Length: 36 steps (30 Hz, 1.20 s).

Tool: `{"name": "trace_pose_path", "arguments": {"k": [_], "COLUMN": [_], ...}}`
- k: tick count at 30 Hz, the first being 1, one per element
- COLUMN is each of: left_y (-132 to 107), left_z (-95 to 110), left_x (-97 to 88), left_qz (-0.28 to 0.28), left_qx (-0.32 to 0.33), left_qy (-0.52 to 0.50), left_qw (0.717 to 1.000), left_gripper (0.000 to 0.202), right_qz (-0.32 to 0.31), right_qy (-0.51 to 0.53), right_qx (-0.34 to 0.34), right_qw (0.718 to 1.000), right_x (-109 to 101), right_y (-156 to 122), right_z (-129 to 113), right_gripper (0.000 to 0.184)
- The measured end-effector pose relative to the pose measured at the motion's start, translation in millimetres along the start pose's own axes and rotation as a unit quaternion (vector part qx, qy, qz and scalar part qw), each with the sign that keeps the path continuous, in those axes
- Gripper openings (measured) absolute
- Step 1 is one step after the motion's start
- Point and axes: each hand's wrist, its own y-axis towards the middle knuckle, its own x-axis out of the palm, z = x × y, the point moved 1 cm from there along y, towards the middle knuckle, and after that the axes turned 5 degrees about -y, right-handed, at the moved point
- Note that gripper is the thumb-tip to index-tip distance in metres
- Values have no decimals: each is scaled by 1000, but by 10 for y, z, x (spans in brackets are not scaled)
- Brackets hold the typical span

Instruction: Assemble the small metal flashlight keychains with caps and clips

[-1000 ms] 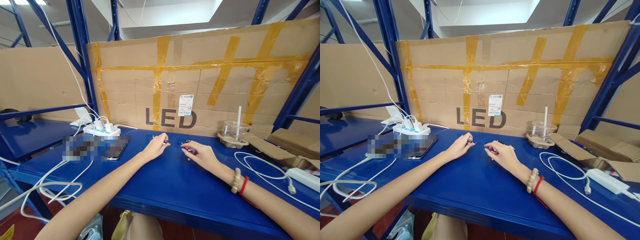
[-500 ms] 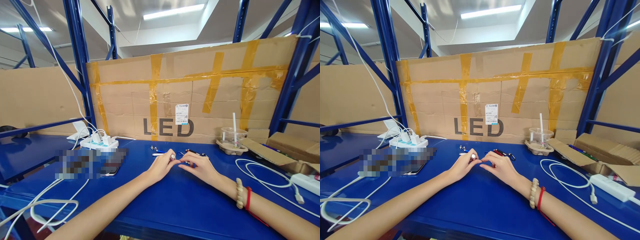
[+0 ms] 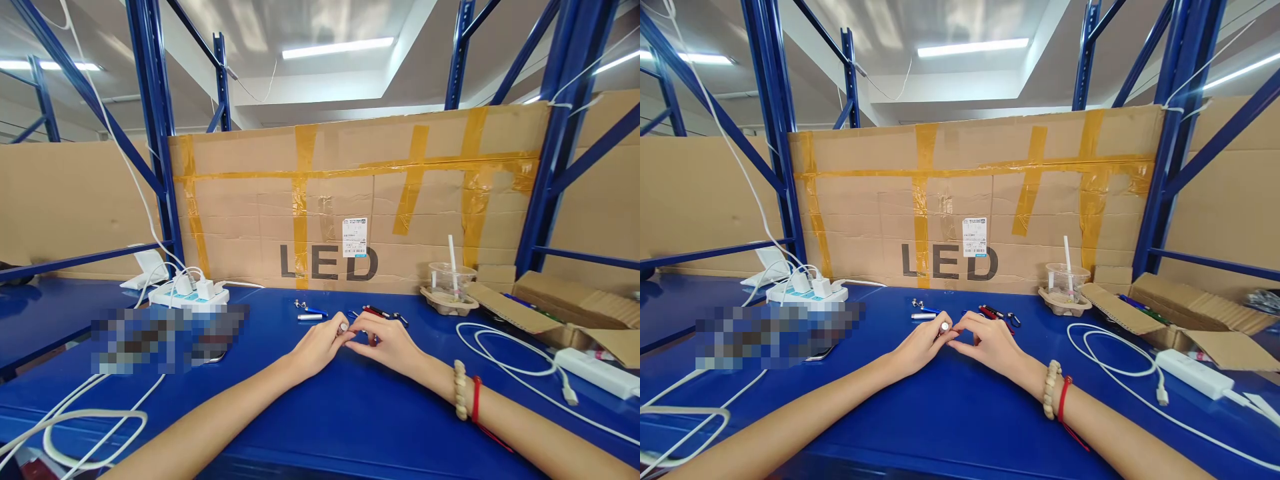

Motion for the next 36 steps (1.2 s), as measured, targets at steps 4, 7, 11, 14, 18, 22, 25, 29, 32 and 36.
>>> {"name": "trace_pose_path", "arguments": {"k": [4, 7, 11, 14, 18, 22, 25, 29, 32, 36], "left_y": [3, 6, 4, 0, 5, 20, 20, 3, -6, -3], "left_z": [8, 10, 27, 52, 75, 66, 52, 43, 39, 21], "left_x": [5, 7, 1, -12, -28, -24, -15, -13, -18, -19], "left_qz": [-20, -21, -23, -27, -34, -37, -34, -36, -42, -55], "left_qx": [3, 10, 11, 7, 14, 27, 32, 51, 63, 60], "left_qy": [-4, 1, 8, 16, 71, 103, 109, 127, 147, 159], "left_qw": [1000, 1000, 1000, 999, 997, 994, 993, 990, 986, 984], "left_gripper": [15, 15, 14, 12, 12, 12, 13, 14, 13, 11], "right_qz": [-21, -32, -41, -43, -54, -68, -72, -80, -89, -94], "right_qy": [-20, -28, -28, -37, -38, -31, -30, -30, -27, -19], "right_qx": [5, 11, 11, 6, 4, 6, 7, 4, 3, -4], "right_qw": [1000, 999, 999, 998, 998, 997, 997, 996, 996, 995], "right_x": [15, 26, 25, 14, -1, -8, -8, -7, -4, 7], "right_y": [-8, -10, -6, -4, -1, 10, 14, 11, 11, 15], "right_z": [14, 25, 20, 6, -7, -5, 2, 4, 3, 7], "right_gripper": [20, 18, 17, 16, 17, 19, 21, 21, 21, 21]}}
